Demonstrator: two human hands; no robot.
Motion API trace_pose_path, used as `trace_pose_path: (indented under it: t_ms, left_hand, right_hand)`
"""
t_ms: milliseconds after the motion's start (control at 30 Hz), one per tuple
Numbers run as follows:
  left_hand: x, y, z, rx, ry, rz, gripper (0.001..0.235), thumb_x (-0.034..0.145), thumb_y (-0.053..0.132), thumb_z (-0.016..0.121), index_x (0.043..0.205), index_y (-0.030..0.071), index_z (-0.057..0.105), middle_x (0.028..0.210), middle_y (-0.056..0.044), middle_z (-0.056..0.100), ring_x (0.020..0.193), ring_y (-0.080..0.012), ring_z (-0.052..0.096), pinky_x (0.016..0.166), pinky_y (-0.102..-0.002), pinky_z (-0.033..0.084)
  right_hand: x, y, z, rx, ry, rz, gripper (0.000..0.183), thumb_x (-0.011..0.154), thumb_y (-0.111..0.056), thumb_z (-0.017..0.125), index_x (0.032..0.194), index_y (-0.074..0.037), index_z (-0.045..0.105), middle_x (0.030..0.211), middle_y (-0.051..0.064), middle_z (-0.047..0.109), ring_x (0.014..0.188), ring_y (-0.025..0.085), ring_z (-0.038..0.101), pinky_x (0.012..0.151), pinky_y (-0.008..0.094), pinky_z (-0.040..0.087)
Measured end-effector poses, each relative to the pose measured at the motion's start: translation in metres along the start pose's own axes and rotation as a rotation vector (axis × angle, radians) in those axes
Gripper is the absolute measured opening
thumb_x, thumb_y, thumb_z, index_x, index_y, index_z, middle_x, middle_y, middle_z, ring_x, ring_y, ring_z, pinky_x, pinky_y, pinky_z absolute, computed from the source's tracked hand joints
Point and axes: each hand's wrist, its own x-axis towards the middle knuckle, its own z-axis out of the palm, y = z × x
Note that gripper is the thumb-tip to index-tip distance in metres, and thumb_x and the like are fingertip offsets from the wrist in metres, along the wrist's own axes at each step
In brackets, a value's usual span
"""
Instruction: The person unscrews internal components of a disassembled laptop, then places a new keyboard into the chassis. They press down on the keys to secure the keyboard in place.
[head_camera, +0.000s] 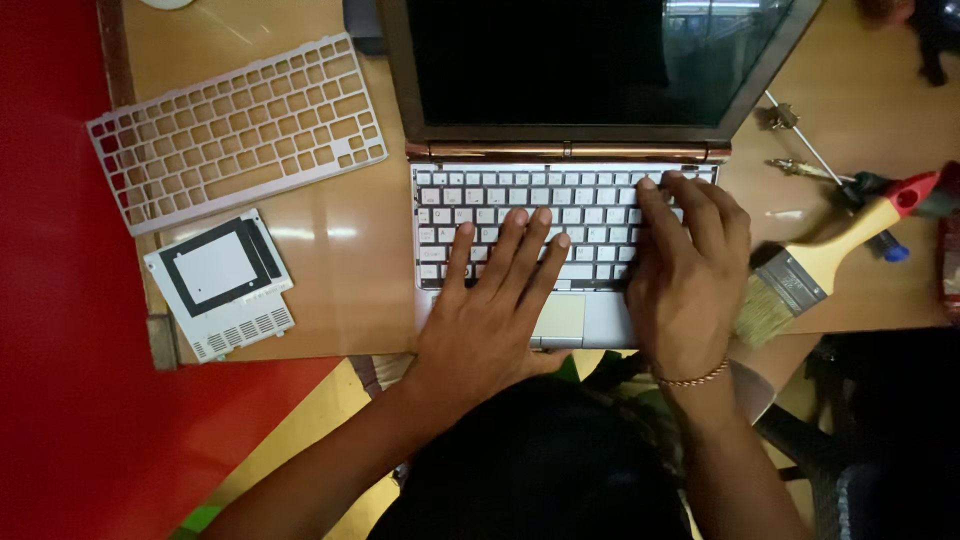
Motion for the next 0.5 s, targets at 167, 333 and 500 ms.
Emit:
trace_pose_path:
  t_ms: [167,333,500]
  left_hand:
    - [-0.001,0.0,0.003,-0.015,-0.047,0.001,0.118,0.074,0.089,0.062,0.162,0.012,0.039,0.169,-0.014,0.032,0.158,-0.0288,0.024,0.124,-0.062,0.018]
    - [-0.001,0.0,0.005,-0.02,-0.018,0.004,0.116,0.075,0.089,0.065,0.158,0.011,0.044,0.168,-0.014,0.033,0.157,-0.0291,0.026,0.123,-0.062,0.021]
    - [-0.001,-0.002,0.003,-0.098,0.02,-0.002,0.095,0.075,0.081,0.068,0.142,0.012,0.062,0.161,-0.013,0.045,0.153,-0.0307,0.032,0.124,-0.064,0.021]
  right_hand:
    - [0.002,0.009,-0.003,-0.179,-0.115,-0.061,0.039,0.091,-0.006,0.063,0.13,-0.004,0.071,0.124,0.014,0.069,0.113,0.038,0.058,0.09,0.052,0.045]
    - [0.032,-0.024,0.007,0.048,-0.095,-0.058,0.021,0.095,0.006,0.058,0.115,0.006,0.062,0.119,0.023,0.057,0.108,0.043,0.05,0.094,0.052,0.042]
    - [0.04,-0.04,0.024,0.021,-0.051,-0.192,0.022,0.106,-0.006,0.064,0.124,0.007,0.065,0.122,0.024,0.063,0.112,0.042,0.056,0.098,0.05,0.05]
